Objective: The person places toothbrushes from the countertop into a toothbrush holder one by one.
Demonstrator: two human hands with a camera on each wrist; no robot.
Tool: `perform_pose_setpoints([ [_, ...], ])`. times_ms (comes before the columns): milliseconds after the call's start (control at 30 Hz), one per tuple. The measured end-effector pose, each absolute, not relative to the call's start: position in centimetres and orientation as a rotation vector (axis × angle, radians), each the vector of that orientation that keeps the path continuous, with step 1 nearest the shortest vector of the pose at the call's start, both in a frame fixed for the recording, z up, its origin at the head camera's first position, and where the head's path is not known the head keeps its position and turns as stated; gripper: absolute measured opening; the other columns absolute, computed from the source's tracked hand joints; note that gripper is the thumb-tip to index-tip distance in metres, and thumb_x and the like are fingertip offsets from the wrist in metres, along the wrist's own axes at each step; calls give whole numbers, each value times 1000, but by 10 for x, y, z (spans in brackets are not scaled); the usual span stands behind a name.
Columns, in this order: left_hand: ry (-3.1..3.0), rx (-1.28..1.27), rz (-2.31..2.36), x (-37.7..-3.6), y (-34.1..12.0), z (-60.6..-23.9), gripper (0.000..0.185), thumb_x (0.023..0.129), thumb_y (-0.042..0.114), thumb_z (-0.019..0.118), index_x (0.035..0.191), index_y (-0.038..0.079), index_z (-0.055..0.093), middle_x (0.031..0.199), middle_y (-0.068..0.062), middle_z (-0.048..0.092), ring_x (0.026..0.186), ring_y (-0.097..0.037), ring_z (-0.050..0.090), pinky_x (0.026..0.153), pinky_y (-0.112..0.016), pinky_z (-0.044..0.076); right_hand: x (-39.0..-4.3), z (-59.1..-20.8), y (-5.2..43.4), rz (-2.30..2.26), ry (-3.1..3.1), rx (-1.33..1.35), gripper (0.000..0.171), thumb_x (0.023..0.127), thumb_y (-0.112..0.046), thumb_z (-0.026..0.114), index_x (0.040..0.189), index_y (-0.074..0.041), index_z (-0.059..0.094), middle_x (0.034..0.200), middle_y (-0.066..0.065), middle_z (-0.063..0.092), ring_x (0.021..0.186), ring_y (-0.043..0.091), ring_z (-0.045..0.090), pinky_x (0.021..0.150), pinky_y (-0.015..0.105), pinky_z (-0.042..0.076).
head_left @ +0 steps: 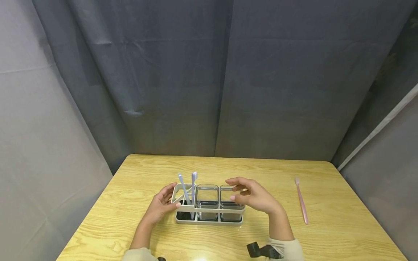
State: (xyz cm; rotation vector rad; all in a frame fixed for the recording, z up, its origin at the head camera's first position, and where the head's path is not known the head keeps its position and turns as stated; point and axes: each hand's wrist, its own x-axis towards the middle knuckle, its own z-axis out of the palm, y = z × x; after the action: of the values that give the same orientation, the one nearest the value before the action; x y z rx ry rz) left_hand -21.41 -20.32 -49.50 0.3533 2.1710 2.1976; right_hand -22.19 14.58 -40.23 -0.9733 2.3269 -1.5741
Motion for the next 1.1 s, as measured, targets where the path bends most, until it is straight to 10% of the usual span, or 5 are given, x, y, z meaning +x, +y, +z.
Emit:
perform_pose_setpoints([
  [1100,2118,404,2207,-218,-209,-498,75,73,-6,74,137,-1,35,138,-23,39,129,-33,35,103,-31,30,-229,-433,258,-1722,2367,-625,54,91,-18,61,139,-5,39,139,19,37,119,39,42,87,24,45],
])
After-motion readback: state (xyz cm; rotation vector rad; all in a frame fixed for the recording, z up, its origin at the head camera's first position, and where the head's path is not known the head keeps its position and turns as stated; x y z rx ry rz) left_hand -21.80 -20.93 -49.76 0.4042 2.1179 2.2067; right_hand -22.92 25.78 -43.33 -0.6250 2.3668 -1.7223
